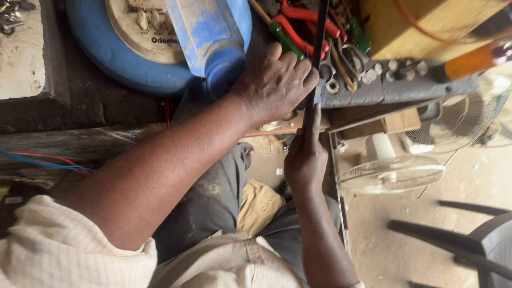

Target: The person files a blue plastic fan blade with a metal file, repeatedly moving the file back and forth along the blade's edge. The person holds the blade steady with one hand while filing with the other, occasionally adjusting the blade's position.

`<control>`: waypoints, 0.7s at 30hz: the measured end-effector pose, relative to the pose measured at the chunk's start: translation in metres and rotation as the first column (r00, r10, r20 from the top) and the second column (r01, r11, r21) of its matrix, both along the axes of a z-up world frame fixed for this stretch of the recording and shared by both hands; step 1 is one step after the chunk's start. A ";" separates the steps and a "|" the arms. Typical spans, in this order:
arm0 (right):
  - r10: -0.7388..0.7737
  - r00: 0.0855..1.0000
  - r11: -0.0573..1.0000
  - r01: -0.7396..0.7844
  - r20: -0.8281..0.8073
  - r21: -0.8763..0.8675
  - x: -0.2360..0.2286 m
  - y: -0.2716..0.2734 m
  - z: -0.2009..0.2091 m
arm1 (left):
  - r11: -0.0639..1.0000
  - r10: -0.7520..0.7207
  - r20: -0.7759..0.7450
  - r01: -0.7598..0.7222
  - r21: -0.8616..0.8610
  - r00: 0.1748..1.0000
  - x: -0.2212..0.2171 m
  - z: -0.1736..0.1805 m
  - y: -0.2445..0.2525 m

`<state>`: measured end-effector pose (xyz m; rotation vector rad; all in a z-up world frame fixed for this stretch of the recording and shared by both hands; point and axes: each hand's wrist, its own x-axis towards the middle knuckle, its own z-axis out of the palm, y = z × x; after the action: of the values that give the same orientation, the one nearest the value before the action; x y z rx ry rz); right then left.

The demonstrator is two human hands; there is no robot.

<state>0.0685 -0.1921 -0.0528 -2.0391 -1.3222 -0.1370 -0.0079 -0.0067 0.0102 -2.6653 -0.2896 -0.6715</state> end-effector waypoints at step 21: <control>0.074 0.997 0.997 -0.074 0.010 0.027 -0.029 -0.052 -0.021 | 0.996 -0.053 0.054 0.056 -0.071 0.997 0.012 -0.009 0.006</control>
<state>0.0393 -0.2440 -0.0735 -1.9664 -1.3916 -0.1301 0.0038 -0.0003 0.0011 -2.7366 -0.2609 -0.7619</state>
